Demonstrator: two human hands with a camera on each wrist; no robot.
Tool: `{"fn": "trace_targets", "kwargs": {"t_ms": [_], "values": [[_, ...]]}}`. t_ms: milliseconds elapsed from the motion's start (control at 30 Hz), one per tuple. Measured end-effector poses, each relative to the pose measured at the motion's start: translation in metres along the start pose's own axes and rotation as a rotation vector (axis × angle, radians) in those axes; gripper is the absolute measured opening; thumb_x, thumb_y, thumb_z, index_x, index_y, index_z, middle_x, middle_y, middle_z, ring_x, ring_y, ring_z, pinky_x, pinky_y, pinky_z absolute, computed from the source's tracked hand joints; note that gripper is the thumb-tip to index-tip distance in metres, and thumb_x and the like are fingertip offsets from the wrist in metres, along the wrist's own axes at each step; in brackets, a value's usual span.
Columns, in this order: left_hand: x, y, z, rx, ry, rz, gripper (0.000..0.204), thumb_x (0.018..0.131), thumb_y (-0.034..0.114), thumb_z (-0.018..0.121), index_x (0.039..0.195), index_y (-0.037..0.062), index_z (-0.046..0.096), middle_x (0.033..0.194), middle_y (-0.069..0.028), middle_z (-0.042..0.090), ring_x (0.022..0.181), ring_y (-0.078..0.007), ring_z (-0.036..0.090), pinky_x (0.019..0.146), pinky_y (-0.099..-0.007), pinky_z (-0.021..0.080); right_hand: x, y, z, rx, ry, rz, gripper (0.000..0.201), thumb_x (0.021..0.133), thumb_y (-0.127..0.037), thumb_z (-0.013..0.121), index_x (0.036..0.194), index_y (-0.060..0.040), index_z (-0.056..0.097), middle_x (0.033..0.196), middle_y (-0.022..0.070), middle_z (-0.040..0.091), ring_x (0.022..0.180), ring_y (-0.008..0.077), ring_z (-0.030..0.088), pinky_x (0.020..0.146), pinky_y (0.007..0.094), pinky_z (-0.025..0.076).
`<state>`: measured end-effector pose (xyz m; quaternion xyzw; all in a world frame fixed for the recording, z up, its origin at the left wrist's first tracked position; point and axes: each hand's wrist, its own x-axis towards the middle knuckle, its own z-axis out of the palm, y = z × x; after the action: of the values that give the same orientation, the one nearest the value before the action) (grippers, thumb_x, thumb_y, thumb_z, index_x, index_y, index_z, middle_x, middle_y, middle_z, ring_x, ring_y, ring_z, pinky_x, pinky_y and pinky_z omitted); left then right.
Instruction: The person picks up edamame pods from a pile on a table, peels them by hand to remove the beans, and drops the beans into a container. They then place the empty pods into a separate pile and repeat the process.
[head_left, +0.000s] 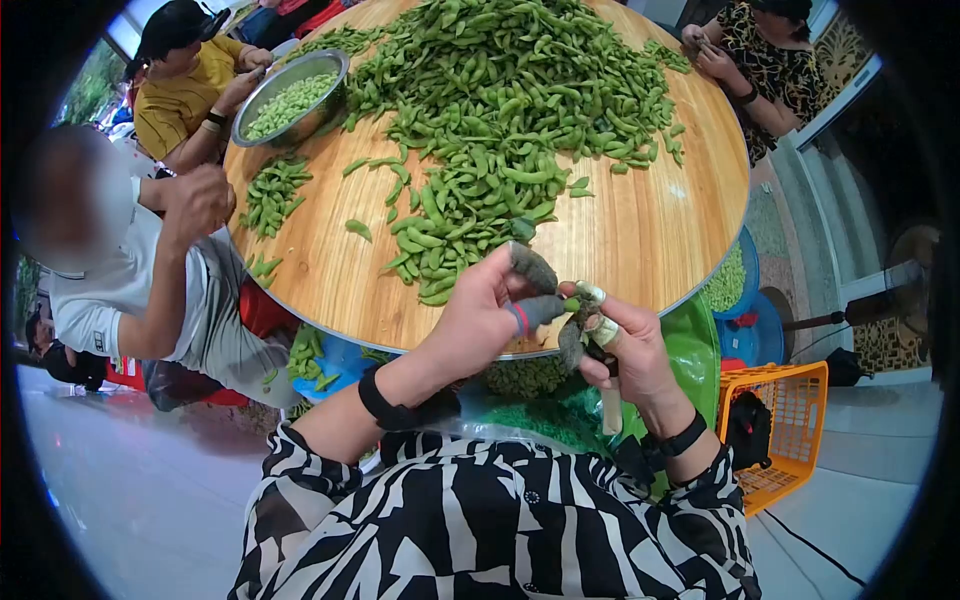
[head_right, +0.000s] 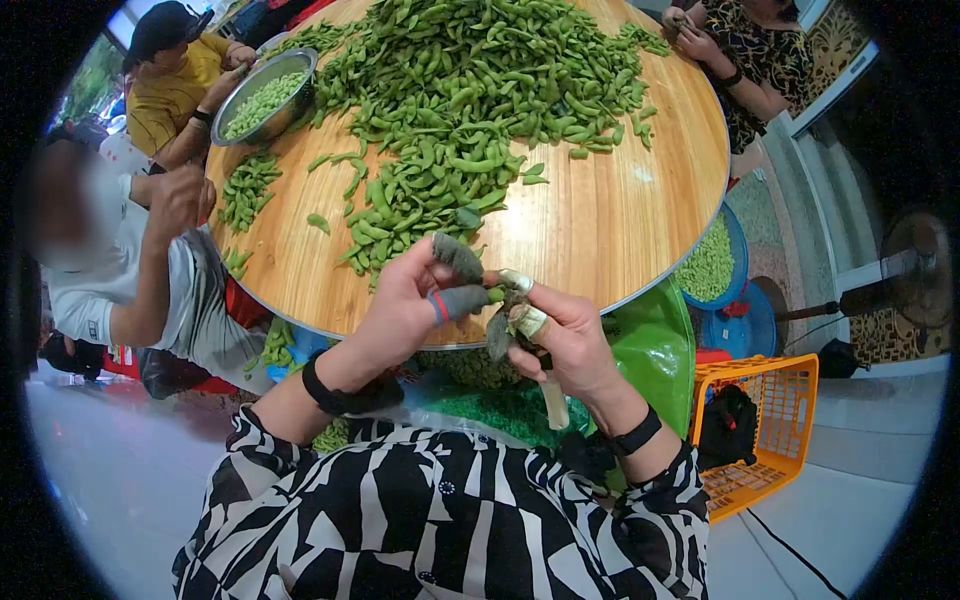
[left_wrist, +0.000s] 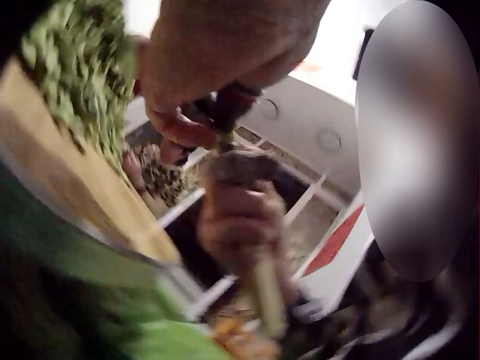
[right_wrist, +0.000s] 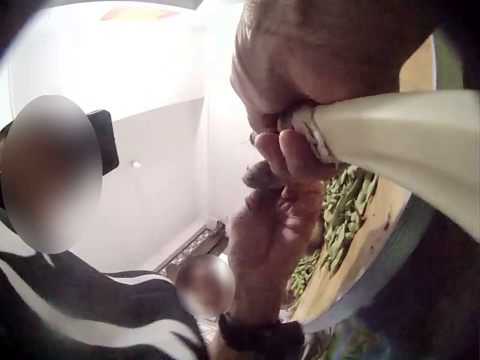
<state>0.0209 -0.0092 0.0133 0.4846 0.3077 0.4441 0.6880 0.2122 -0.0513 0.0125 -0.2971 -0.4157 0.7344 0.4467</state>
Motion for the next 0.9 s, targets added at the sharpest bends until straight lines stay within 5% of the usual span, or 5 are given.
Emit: {"fn": "trace_targets", "kwargs": {"t_ms": [133, 200, 467, 767, 900], "values": [[-0.009, 0.012, -0.004, 0.743, -0.149, 0.226, 0.020, 0.078, 0.003, 0.067, 0.095, -0.0004, 0.056, 0.084, -0.0122, 0.061, 0.071, -0.0188, 0.060, 0.058, -0.0296, 0.046, -0.007, 0.000, 0.004, 0.121, 0.103, 0.105, 0.040, 0.096, -0.017, 0.053, 0.132, 0.0006, 0.049, 0.085, 0.0058, 0.061, 0.047, 0.0079, 0.045, 0.040, 0.0191, 0.033], [-0.009, 0.008, -0.004, 1.106, -0.130, 0.683, 0.027, 0.074, 0.002, 0.070, 0.100, 0.0013, 0.062, 0.081, -0.0103, 0.060, 0.068, -0.0234, 0.059, 0.057, -0.0331, 0.046, -0.008, 0.004, 0.005, 0.204, 0.110, 0.142, 0.041, 0.096, -0.018, 0.054, 0.132, -0.0001, 0.048, 0.086, 0.0063, 0.061, 0.047, 0.0086, 0.047, 0.038, 0.0190, 0.034], [-0.013, -0.004, -0.011, 1.078, -0.146, 0.697, 0.029, 0.073, 0.004, 0.071, 0.101, 0.0002, 0.065, 0.074, -0.0115, 0.061, 0.064, -0.0271, 0.059, 0.055, -0.0345, 0.046, -0.013, 0.013, 0.006, 0.376, 0.083, 0.167, 0.040, 0.095, -0.016, 0.055, 0.132, -0.0013, 0.049, 0.094, 0.0096, 0.062, 0.044, 0.0094, 0.046, 0.035, 0.0179, 0.032], [-0.014, -0.011, -0.011, 0.444, -0.208, 0.269, 0.021, 0.087, 0.010, 0.064, 0.104, -0.0016, 0.065, 0.075, -0.0051, 0.066, 0.064, -0.0095, 0.060, 0.057, -0.0248, 0.046, -0.015, 0.015, -0.001, 0.137, 0.129, 0.140, 0.040, 0.091, -0.017, 0.059, 0.126, 0.0000, 0.054, 0.086, 0.0149, 0.065, 0.039, 0.0086, 0.042, 0.033, 0.0206, 0.029], [-0.017, -0.004, -0.013, 0.170, -0.218, -0.243, 0.019, 0.089, 0.011, 0.062, 0.104, 0.0008, 0.066, 0.074, -0.0001, 0.064, 0.062, -0.0038, 0.055, 0.054, -0.0190, 0.041, -0.020, 0.022, -0.008, 0.104, 0.090, 0.098, 0.039, 0.090, -0.017, 0.060, 0.124, 0.0006, 0.056, 0.084, 0.0136, 0.065, 0.040, 0.0087, 0.044, 0.034, 0.0204, 0.030]]}}
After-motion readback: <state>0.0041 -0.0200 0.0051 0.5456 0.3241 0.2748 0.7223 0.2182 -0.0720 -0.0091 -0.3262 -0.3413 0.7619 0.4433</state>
